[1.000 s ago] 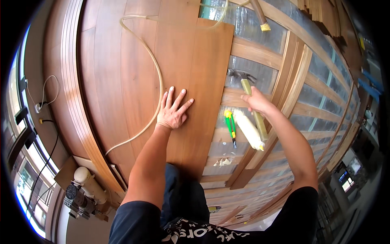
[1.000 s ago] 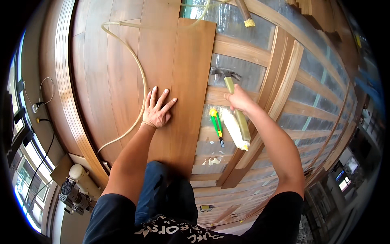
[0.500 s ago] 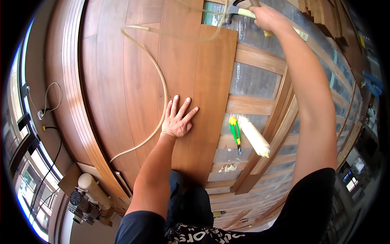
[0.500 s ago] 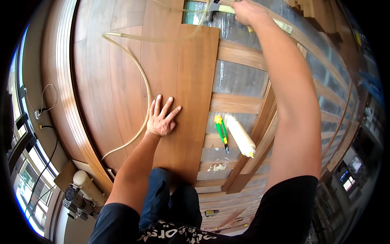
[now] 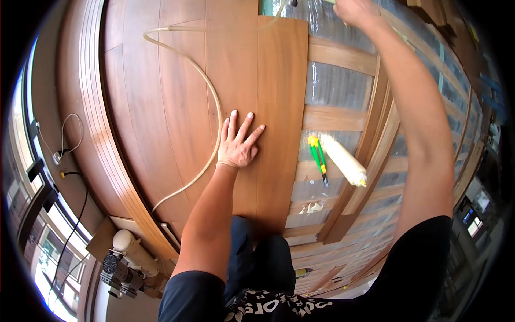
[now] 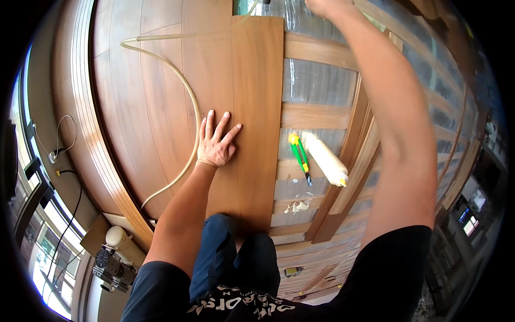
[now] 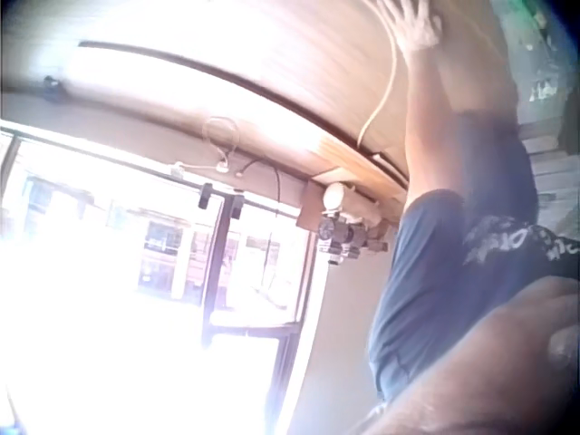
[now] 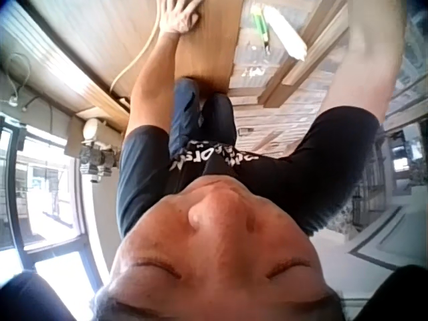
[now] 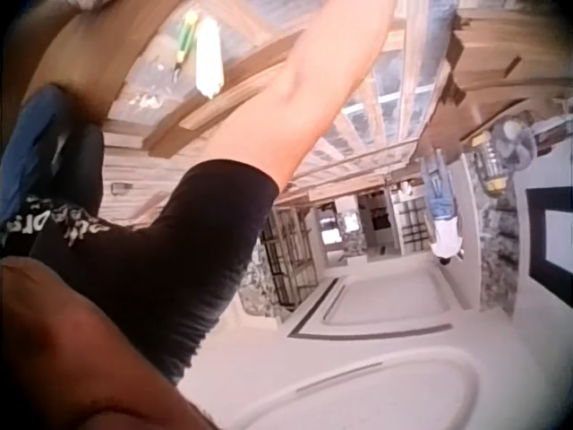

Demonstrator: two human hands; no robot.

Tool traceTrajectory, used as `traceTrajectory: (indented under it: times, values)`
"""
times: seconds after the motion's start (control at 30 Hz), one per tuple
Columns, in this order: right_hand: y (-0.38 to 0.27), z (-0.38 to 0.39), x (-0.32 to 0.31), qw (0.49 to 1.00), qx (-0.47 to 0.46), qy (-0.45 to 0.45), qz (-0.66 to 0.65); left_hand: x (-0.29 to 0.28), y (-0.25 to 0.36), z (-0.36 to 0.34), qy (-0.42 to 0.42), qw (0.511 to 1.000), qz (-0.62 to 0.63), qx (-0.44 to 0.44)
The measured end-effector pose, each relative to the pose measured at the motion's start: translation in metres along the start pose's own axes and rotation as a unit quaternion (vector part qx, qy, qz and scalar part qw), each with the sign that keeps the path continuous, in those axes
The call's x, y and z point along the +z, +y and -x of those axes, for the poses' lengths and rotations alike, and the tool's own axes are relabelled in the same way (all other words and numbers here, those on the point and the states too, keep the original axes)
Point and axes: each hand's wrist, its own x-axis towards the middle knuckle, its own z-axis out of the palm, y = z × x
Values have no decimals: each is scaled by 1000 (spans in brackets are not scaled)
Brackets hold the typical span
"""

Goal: The person installs wood flooring by applying adhesive to the tongue of a plank, positioning the plank against the existing floor, and securing it using a hammer and a pneumatic nail gun.

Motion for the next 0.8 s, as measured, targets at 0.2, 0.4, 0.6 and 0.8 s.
traceTrajectory:
  times: [0.2, 0.4, 0.6, 0.8]
  values:
    - [49, 202, 21, 923, -95, 267, -262, 21, 1, 0, 39, 999, -19, 22]
    - [42, 537, 183, 790, 279, 382, -390, 39, -2, 2, 125, 983, -111, 79]
    - [-119, 835, 385, 699, 590, -20, -403, 64, -2, 11, 136, 976, -133, 107]
    - [-179, 931, 490, 733, 529, -220, -365, 52, -40, 0, 55, 965, -228, 116]
